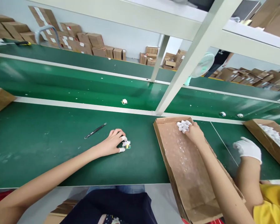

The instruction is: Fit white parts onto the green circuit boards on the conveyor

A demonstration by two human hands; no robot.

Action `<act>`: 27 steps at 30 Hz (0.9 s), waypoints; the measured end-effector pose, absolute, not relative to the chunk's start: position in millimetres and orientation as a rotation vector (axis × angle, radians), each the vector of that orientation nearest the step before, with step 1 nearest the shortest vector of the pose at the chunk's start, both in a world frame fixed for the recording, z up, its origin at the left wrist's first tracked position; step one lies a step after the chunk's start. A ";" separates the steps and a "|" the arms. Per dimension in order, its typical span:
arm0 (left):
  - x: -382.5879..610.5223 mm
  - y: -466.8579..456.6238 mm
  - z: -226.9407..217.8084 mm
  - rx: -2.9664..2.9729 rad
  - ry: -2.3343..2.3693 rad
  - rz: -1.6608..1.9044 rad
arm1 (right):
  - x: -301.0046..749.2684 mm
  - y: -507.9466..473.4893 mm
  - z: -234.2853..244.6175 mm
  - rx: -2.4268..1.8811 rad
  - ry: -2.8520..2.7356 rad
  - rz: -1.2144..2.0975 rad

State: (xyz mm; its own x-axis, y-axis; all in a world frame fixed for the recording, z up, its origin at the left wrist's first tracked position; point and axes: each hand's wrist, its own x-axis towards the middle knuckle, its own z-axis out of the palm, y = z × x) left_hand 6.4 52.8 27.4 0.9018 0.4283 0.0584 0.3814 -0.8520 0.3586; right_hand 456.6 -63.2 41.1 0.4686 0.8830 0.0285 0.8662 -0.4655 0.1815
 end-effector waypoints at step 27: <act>-11.3 30.9 9.7 2.598 0.641 0.366 | 416.3 -24.2 19.8 2.596 1.683 0.551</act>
